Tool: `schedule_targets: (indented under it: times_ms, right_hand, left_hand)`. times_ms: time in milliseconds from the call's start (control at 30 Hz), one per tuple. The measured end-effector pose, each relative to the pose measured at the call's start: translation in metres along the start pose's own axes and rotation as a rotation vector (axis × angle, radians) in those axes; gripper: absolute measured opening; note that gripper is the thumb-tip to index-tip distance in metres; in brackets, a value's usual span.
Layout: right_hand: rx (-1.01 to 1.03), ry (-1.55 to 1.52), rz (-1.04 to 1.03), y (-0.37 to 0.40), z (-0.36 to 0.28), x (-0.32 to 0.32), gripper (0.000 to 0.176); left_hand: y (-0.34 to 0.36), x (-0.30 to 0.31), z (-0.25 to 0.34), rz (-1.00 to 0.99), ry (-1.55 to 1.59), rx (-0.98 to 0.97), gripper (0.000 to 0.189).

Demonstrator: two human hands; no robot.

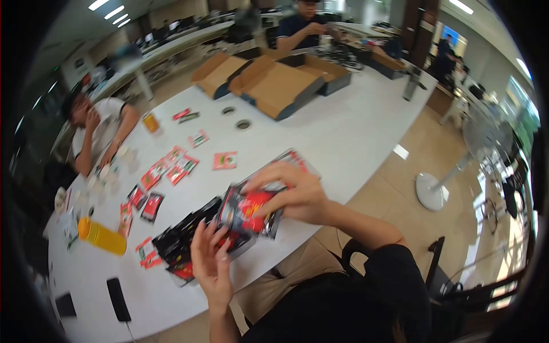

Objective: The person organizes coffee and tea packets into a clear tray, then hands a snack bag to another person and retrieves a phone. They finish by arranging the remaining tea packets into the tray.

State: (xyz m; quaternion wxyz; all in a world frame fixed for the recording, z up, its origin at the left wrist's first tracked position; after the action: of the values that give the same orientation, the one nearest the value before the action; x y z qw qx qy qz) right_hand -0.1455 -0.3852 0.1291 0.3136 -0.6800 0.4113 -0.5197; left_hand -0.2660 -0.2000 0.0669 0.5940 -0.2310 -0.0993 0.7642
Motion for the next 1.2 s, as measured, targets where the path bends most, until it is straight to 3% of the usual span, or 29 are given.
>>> schedule_targets:
  times_ms: [33, 133, 200, 333, 433, 467, 567, 600, 700, 833, 1033, 1200]
  right_hand:
    - [-0.016, -0.079, -0.037, 0.004, -0.009, 0.005, 0.033]
    - [-0.035, -0.238, -0.183, 0.014, -0.027, 0.017, 0.025]
    - [-0.034, -0.345, -0.224, 0.020, -0.034, 0.020, 0.023]
    - [-0.014, -0.231, -0.212, 0.024, -0.043, 0.038, 0.018]
    - [-0.190, -0.132, -0.074, 0.037, -0.040, 0.040, 0.019]
    - [-0.272, -0.170, 0.054, 0.040, -0.040, 0.041, 0.024]
    - [-0.634, -0.413, 0.017, 0.047, -0.048, 0.048, 0.034]
    - [-0.407, -0.167, 0.052, 0.045, -0.057, 0.050, 0.041]
    - [-0.312, 0.188, -0.035, 0.053, -0.071, 0.047, 0.043]
    - [-0.223, 0.283, -0.025, 0.056, -0.081, 0.044, 0.030]
    - [0.130, 0.510, -0.040, 0.054, -0.100, 0.037, 0.024]
    - [0.267, 0.511, -0.081, 0.056, -0.100, 0.014, 0.018]
  left_hand:
    - [-0.004, -0.006, 0.000, 0.036, 0.045, 0.055, 0.065]
    - [-0.008, -0.006, -0.019, -0.176, 0.220, 0.247, 0.071]
    - [-0.006, -0.030, -0.019, -0.163, 0.341, 0.305, 0.078]
    - [-0.007, -0.057, -0.012, -0.140, 0.499, 0.321, 0.092]
    - [-0.002, -0.046, -0.026, -0.257, 0.412, 0.357, 0.097]
    - [0.000, -0.050, -0.024, -0.229, 0.334, 0.320, 0.081]
    - [0.003, -0.049, -0.039, -0.046, 0.059, 0.080, 0.057]
    - [0.004, -0.049, -0.041, -0.066, 0.046, 0.005, 0.037]
    - [0.008, -0.054, -0.043, -0.146, -0.034, -0.184, 0.033]
    - [0.016, -0.064, -0.034, -0.135, -0.042, -0.278, 0.029]
    - [0.026, -0.066, -0.024, -0.087, -0.094, -0.344, 0.028]
    - [0.029, -0.061, -0.017, -0.078, -0.091, -0.287, 0.029]
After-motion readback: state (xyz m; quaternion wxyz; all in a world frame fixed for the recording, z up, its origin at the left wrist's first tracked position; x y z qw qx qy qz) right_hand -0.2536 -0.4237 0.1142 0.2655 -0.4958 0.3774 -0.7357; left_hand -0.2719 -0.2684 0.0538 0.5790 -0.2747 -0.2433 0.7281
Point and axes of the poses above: each hand's wrist, its own y-axis away from the middle knuckle, its own x-axis out of the back of the hand, z = x × y, the point moved 3 cm from there along -y, towards the middle knuckle, and after that the axes turned 8 degrees about y, right-handed, at the moved point
